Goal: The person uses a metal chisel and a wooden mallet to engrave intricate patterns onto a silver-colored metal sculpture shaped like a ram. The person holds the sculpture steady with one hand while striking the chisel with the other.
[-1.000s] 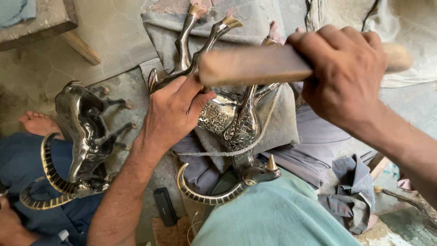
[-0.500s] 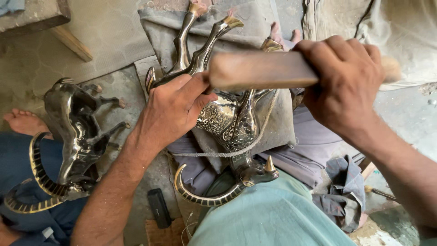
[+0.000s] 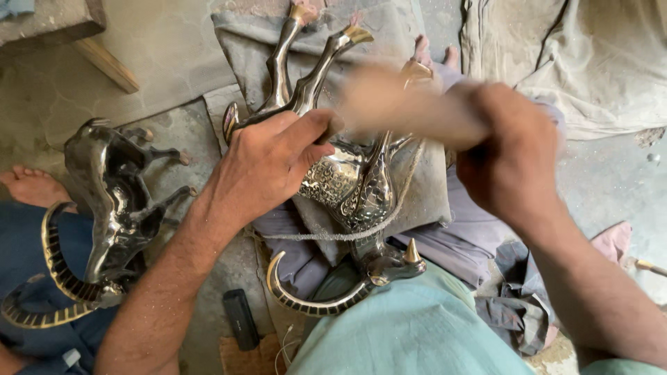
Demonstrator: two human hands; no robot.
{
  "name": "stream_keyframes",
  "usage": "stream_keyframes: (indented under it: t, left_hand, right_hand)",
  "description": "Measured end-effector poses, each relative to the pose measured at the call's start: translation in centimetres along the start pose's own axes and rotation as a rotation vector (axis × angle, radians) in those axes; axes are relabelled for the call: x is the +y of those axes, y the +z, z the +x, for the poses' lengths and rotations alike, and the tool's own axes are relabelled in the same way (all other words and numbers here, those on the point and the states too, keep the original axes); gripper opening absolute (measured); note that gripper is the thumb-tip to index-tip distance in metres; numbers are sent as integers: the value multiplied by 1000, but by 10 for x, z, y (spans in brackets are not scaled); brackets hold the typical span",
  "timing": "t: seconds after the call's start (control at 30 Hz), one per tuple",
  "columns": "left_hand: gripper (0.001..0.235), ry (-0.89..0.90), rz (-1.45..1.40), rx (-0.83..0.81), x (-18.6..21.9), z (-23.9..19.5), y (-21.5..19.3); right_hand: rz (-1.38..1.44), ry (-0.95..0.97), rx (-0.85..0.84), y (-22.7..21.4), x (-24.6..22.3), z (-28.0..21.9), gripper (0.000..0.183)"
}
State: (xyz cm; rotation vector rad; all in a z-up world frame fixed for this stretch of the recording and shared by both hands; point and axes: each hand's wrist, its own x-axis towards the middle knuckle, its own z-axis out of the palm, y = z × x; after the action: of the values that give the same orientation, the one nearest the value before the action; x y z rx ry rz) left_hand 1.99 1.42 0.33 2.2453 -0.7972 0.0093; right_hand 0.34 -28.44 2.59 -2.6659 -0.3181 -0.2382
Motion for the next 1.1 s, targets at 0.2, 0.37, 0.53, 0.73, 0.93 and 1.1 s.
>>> stream_keyframes:
  t: [0.2,0.37,0.53,0.73,0.93,1.1]
  left_hand:
    - [43,20,12,-59,-6,2,5]
    - [39,29,11,-55,-4,1,2]
    - [39,29,-3,-56,-3,4,-3]
    - [40,50,-20,-39,-2,4,-5]
    - [42,36,-34,-64,-3,6,-6]
    - [40,18,-18,-144,-6,8,-2]
  right_hand:
    - [44,60,24,-2,-5,-6,35]
    - [372,159,47,5,-5,-16,30]
    - [623,324,54,4,-12,-21,24]
    - [670,411,148,1,-22,-22,37]
    - [821,407,148,8,-17,-36,44]
    - [350,181,170,12,-14,-48,37]
